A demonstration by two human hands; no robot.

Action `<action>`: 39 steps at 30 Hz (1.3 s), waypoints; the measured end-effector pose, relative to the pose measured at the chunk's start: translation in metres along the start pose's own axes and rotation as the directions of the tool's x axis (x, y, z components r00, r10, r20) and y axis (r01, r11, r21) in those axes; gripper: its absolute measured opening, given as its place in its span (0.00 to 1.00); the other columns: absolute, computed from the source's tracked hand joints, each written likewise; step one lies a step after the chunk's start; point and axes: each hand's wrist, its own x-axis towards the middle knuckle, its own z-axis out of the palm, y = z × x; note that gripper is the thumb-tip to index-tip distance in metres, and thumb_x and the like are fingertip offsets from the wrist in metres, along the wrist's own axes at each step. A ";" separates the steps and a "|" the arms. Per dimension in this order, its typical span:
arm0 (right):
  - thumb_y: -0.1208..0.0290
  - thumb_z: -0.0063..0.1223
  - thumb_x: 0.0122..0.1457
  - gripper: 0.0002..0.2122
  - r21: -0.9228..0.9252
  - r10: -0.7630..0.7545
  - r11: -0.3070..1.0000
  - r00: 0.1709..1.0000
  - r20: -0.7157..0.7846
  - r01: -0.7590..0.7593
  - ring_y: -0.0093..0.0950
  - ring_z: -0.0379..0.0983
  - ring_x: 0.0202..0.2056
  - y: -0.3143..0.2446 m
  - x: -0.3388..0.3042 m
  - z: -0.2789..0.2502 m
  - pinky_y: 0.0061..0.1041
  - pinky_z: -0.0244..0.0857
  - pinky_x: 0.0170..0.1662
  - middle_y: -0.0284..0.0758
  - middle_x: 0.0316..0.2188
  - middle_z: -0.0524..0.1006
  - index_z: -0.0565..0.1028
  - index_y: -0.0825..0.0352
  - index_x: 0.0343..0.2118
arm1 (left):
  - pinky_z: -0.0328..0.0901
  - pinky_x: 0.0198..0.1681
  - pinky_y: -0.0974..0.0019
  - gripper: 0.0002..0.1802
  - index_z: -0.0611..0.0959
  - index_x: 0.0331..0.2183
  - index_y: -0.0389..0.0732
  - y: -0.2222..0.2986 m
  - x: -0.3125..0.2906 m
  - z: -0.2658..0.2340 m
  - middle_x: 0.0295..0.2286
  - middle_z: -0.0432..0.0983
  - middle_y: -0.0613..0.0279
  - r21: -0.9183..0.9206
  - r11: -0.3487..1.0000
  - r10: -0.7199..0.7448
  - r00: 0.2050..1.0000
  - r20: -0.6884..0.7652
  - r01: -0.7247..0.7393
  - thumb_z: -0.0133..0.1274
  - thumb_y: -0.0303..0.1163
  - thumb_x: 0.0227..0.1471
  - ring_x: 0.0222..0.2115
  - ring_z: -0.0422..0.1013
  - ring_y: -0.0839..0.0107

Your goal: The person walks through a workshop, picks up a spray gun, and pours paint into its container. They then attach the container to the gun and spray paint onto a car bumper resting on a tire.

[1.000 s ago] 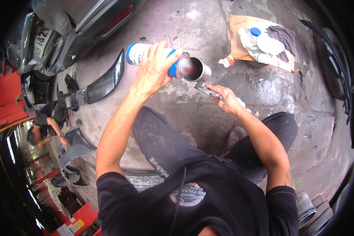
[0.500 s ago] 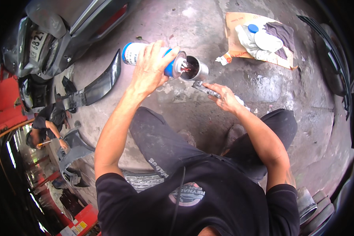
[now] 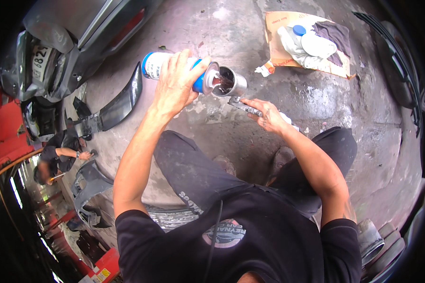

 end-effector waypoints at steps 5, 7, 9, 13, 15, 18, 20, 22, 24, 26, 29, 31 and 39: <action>0.90 0.44 0.39 0.38 0.021 0.006 1.000 1.000 0.003 -0.006 0.47 0.76 0.51 0.001 0.000 0.000 0.37 0.75 0.55 0.45 0.49 0.78 0.73 0.59 0.60 | 0.64 0.58 0.46 0.50 0.75 0.59 0.56 0.003 0.002 0.001 0.53 0.67 0.47 0.002 1.000 0.000 0.999 -0.043 0.000 0.68 0.19 0.30 0.55 0.66 0.45; 0.90 0.45 0.40 0.38 0.070 -0.015 0.997 1.000 -0.012 0.016 0.47 0.76 0.51 0.004 0.000 0.002 0.37 0.75 0.54 0.44 0.49 0.78 0.74 0.59 0.60 | 0.64 0.58 0.46 0.50 0.75 0.59 0.56 0.002 0.002 0.001 0.52 0.67 0.47 0.017 1.000 0.004 0.999 -0.050 -0.003 0.68 0.19 0.30 0.55 0.66 0.45; 0.90 0.46 0.41 0.38 0.069 -0.029 0.997 0.999 -0.021 0.030 0.47 0.76 0.50 0.006 0.000 0.003 0.38 0.75 0.53 0.44 0.49 0.78 0.74 0.59 0.60 | 0.64 0.57 0.46 0.50 0.75 0.59 0.56 0.003 0.002 0.001 0.52 0.68 0.47 0.013 1.000 0.000 0.999 -0.047 0.000 0.69 0.20 0.29 0.54 0.67 0.45; 0.89 0.47 0.40 0.38 0.010 -0.042 0.999 0.999 -0.026 0.042 0.48 0.76 0.50 0.005 0.001 0.002 0.39 0.74 0.54 0.45 0.49 0.79 0.74 0.58 0.60 | 0.64 0.57 0.46 0.50 0.75 0.59 0.56 0.003 0.002 -0.001 0.51 0.68 0.47 0.006 1.000 -0.003 0.999 -0.039 0.003 0.69 0.20 0.29 0.54 0.67 0.45; 0.86 0.51 0.46 0.33 -0.002 -0.044 0.999 0.999 -0.021 0.044 0.48 0.76 0.50 0.004 0.001 0.002 0.41 0.73 0.54 0.45 0.49 0.79 0.73 0.59 0.60 | 0.64 0.56 0.45 0.50 0.75 0.59 0.56 0.002 0.002 -0.001 0.51 0.68 0.48 0.012 1.000 0.004 0.999 -0.042 -0.003 0.69 0.20 0.29 0.53 0.67 0.45; 0.82 0.56 0.52 0.29 -0.013 -0.045 0.999 0.999 -0.014 0.045 0.49 0.77 0.50 0.005 0.000 0.002 0.42 0.72 0.54 0.46 0.49 0.79 0.73 0.60 0.61 | 0.64 0.56 0.45 0.50 0.75 0.59 0.55 0.002 0.002 -0.001 0.50 0.68 0.48 0.011 1.000 0.016 0.999 -0.049 -0.016 0.69 0.20 0.29 0.53 0.67 0.45; 0.88 0.48 0.40 0.38 -0.007 -0.053 0.999 0.998 -0.030 0.052 0.48 0.76 0.50 0.008 0.000 0.004 0.40 0.73 0.53 0.45 0.50 0.78 0.74 0.58 0.60 | 0.64 0.56 0.45 0.50 0.75 0.59 0.55 0.003 0.003 -0.002 0.50 0.68 0.48 0.010 1.000 0.022 0.999 -0.048 -0.021 0.69 0.21 0.29 0.53 0.67 0.45; 0.88 0.48 0.40 0.38 0.000 -0.060 0.998 0.998 -0.031 0.060 0.48 0.76 0.50 0.009 0.001 0.005 0.40 0.74 0.53 0.45 0.50 0.79 0.74 0.58 0.60 | 0.63 0.57 0.45 0.50 0.75 0.59 0.55 0.003 0.003 -0.003 0.50 0.68 0.48 0.010 1.000 0.020 0.999 -0.042 -0.019 0.69 0.21 0.29 0.53 0.67 0.45; 0.88 0.48 0.40 0.38 0.001 -0.062 0.998 0.998 -0.030 0.062 0.48 0.76 0.50 0.010 0.001 0.005 0.40 0.74 0.52 0.45 0.49 0.79 0.74 0.58 0.60 | 0.63 0.57 0.45 0.50 0.75 0.59 0.55 0.004 0.003 -0.003 0.50 0.68 0.47 0.015 1.000 0.025 0.999 -0.042 -0.024 0.69 0.21 0.29 0.54 0.67 0.45; 0.88 0.48 0.40 0.38 -0.002 -0.056 0.998 0.998 -0.027 0.056 0.48 0.76 0.49 0.011 0.001 0.005 0.40 0.74 0.52 0.44 0.49 0.79 0.74 0.58 0.60 | 0.63 0.57 0.45 0.50 0.75 0.59 0.55 0.004 0.003 -0.003 0.50 0.68 0.47 0.018 0.999 0.030 0.999 -0.044 -0.029 0.69 0.21 0.30 0.54 0.67 0.45; 0.88 0.48 0.41 0.37 -0.011 -0.041 0.999 0.999 -0.019 0.041 0.48 0.77 0.49 0.009 0.001 0.005 0.39 0.74 0.52 0.44 0.49 0.79 0.74 0.58 0.60 | 0.63 0.57 0.46 0.49 0.75 0.59 0.55 0.004 0.003 -0.002 0.50 0.68 0.47 0.016 0.999 0.032 0.998 -0.051 -0.031 0.69 0.21 0.30 0.54 0.67 0.45; 0.88 0.49 0.42 0.36 -0.012 -0.044 0.999 0.999 -0.019 0.044 0.48 0.77 0.49 0.008 0.001 0.005 0.39 0.74 0.52 0.44 0.49 0.79 0.74 0.58 0.60 | 0.63 0.57 0.46 0.49 0.76 0.59 0.56 0.003 0.002 -0.001 0.51 0.68 0.48 0.010 1.000 0.027 0.998 -0.053 -0.027 0.69 0.21 0.30 0.54 0.67 0.45; 0.88 0.49 0.42 0.36 0.008 -0.083 0.996 0.995 -0.051 0.084 0.49 0.76 0.51 0.003 0.001 0.001 0.40 0.73 0.54 0.45 0.51 0.78 0.74 0.60 0.60 | 0.61 0.60 0.49 0.52 0.75 0.59 0.51 0.002 -0.001 0.000 0.54 0.68 0.48 -0.313 0.943 -0.143 0.987 -0.067 0.115 0.71 0.25 0.26 0.55 0.66 0.45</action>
